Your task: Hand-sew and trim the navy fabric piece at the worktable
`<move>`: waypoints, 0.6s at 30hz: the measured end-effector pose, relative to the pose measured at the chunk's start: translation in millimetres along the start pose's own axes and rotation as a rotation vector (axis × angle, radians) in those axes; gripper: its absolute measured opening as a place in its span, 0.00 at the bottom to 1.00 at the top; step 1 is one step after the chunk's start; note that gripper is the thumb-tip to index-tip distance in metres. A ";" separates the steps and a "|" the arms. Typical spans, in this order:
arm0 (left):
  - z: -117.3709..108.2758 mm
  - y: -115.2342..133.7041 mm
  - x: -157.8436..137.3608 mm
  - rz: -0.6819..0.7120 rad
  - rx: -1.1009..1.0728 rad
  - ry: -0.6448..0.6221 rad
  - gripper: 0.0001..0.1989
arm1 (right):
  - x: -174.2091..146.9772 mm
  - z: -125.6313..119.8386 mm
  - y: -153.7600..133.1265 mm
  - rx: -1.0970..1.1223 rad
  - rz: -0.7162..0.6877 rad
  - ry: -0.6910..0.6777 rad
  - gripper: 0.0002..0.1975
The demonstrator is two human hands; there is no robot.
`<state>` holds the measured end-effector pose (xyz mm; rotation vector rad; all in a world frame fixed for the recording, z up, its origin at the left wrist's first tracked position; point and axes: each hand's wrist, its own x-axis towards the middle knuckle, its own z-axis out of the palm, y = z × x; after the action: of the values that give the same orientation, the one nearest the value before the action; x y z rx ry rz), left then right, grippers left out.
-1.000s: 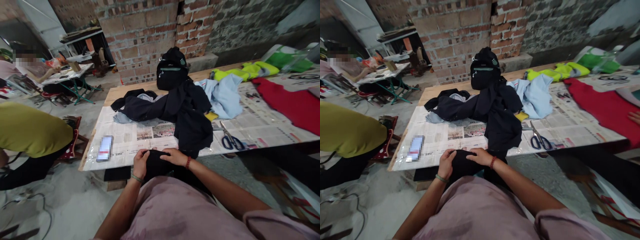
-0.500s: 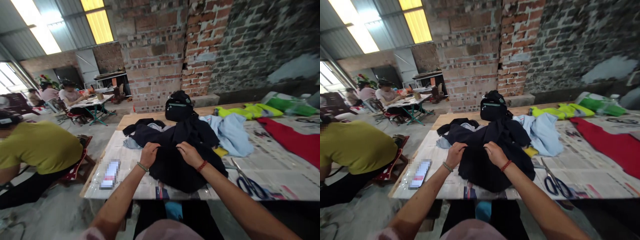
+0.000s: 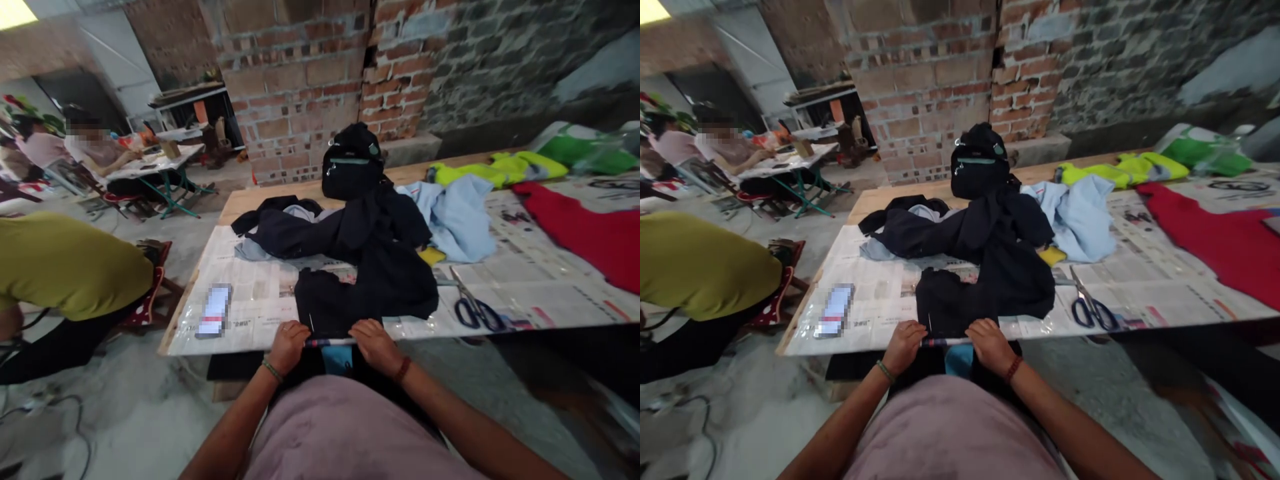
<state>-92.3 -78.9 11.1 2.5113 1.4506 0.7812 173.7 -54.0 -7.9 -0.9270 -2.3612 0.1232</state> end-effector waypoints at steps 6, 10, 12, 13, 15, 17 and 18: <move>-10.8 -4.4 -27.4 -0.041 -0.008 0.063 0.15 | -25.6 -27.6 9.4 0.060 0.085 0.053 0.12; -24.6 -9.4 -22.7 -0.074 -0.029 0.177 0.14 | -48.2 -65.3 62.7 -0.152 0.325 0.283 0.12; -28.8 -10.3 -10.4 -0.083 -0.035 0.184 0.13 | -61.2 -83.3 98.9 -0.301 0.476 0.342 0.13; -29.6 -10.1 -2.2 -0.080 -0.030 0.162 0.13 | -67.7 -90.8 115.6 -0.388 0.550 0.338 0.13; -27.8 -8.4 16.4 -0.056 0.002 0.078 0.12 | -79.3 -101.3 140.8 -0.512 0.719 0.220 0.15; -23.2 -5.4 33.8 -0.017 0.061 -0.041 0.12 | -87.9 -105.8 152.2 -0.537 0.844 0.048 0.16; -20.7 -3.7 40.8 0.002 0.096 -0.106 0.12 | -90.6 -106.5 153.1 -0.515 0.868 -0.024 0.16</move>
<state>-89.1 -45.4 42.4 2.5806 1.4846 0.5820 376.5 -10.6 -9.6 -2.1532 -1.8651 -0.1473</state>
